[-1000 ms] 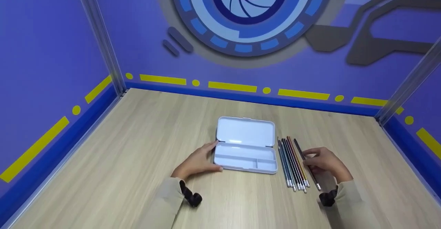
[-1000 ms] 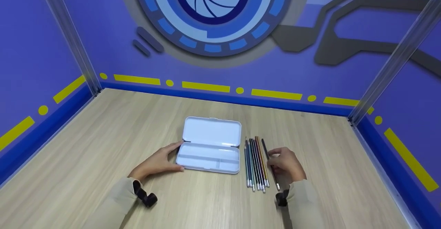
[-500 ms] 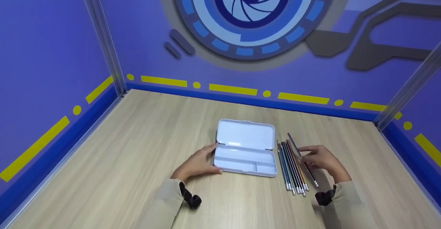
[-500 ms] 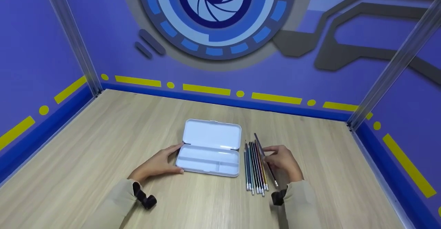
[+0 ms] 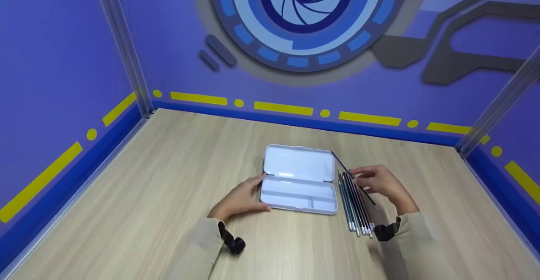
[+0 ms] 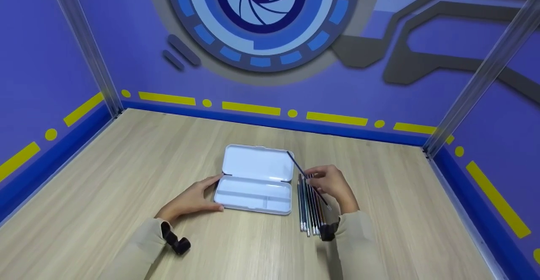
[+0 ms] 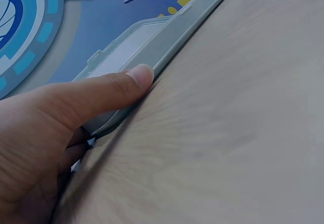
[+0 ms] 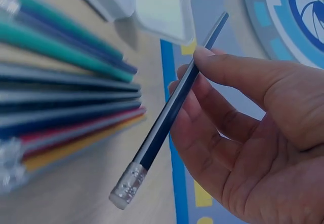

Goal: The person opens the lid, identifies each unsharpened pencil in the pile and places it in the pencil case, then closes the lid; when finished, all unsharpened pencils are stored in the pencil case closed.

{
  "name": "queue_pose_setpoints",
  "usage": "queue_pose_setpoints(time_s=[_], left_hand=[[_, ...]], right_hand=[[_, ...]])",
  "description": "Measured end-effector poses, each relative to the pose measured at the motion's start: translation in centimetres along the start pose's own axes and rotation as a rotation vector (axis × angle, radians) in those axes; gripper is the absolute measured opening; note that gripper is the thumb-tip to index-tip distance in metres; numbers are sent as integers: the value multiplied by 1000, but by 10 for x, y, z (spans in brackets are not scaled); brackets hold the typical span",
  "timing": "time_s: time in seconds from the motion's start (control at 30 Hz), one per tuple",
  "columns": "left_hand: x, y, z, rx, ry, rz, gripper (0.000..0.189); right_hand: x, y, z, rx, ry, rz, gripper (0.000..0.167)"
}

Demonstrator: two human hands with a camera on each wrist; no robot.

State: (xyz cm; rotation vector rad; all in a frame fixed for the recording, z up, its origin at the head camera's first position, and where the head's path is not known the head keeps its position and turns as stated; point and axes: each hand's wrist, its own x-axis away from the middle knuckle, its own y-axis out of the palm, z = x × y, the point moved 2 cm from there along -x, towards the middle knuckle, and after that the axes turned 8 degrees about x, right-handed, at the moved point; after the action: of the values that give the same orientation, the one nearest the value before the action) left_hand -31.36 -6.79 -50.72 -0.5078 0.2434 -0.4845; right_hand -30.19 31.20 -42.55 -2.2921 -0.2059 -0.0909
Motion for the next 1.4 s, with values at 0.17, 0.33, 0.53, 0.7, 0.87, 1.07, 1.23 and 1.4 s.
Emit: queue_pose_setpoints(time_s=[0.17,0.33,0.53,0.7,0.87,1.07,1.23,1.4], left_hand=[[1,1,-1,-7,-7,0,103],[1,1,-1,-6,-22,2,102],[4,0,-1,8,-36,9,102],[5,-1,-2,10,-32,6,102],[5,2,-4,15,-31,-2,102],[5,2,-3,27,-42,-2,102],[1,0,0,30,-56,0,103],[-1,-1,1,22,-64,-2,103]], right_hand=[[-7,5,-14,37,-37,-15,33],[-14,13,-31,74,-80,-14,29],[-23,27,-51,125,-167,-14,24],[-29,40,-64,122,-249,-21,21],[-35,52,-74,142,-341,-23,19],[-40,64,-83,132,-383,-57,19],[-43,73,-88,149,-367,-51,19],[-46,82,-90,178,-322,-67,22]])
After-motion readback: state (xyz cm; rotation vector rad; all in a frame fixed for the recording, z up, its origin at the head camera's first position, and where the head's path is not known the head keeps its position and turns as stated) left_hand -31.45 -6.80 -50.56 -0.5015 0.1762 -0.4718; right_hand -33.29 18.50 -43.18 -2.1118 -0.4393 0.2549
